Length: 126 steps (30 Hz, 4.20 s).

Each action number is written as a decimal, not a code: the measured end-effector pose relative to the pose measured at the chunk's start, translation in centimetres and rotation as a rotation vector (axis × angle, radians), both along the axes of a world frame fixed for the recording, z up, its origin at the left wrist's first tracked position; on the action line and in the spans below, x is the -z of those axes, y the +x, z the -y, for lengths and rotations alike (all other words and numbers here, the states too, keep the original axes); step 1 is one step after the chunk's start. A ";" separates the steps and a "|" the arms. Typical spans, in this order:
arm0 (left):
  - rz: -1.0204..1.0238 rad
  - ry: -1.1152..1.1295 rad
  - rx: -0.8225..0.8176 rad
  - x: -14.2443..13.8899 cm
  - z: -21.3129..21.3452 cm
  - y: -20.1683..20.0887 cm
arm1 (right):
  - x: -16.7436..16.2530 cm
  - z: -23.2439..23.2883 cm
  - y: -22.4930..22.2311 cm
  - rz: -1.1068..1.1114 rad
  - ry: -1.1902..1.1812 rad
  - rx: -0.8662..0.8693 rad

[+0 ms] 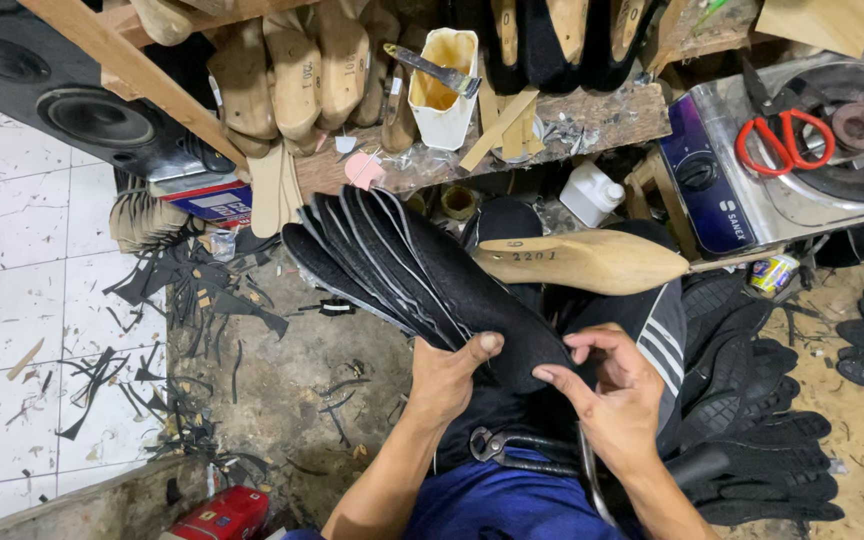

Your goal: The person sits on a low stool and assembles a black fabric flat shoe. They fit the upper over a wooden shoe last, press the insole into place, hammer the sole edge, trim excess material with red-handled scissors, and use pincers to pull and secure the upper edges around the last.

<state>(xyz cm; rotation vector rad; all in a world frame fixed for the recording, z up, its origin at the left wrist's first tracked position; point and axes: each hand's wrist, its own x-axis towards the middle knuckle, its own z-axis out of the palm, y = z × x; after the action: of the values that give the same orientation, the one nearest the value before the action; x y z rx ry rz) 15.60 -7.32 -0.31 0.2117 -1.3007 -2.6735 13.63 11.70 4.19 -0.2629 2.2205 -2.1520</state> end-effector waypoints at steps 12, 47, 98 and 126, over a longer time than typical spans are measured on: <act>0.047 0.026 0.267 -2.5 5.0 0.8 | 1.1 -6.0 -1.9 0.104 -0.103 -0.325; 0.101 -1.059 -0.487 6.3 8.7 -4.2 | -1.3 -8.9 -1.3 -0.063 0.675 0.596; -0.505 -0.999 -0.079 -11.7 -1.1 -7.1 | 8.0 -17.6 -12.6 0.335 -0.578 0.340; -0.393 -0.773 0.048 -10.7 -2.8 -5.1 | 9.0 -17.3 -13.3 0.352 -0.556 0.351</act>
<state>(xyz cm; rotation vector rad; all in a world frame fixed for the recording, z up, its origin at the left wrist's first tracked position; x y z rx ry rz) 10.46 -4.55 10.37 -0.4169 -2.0434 -1.8946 0.32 29.04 -4.82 0.4967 1.5372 -2.6971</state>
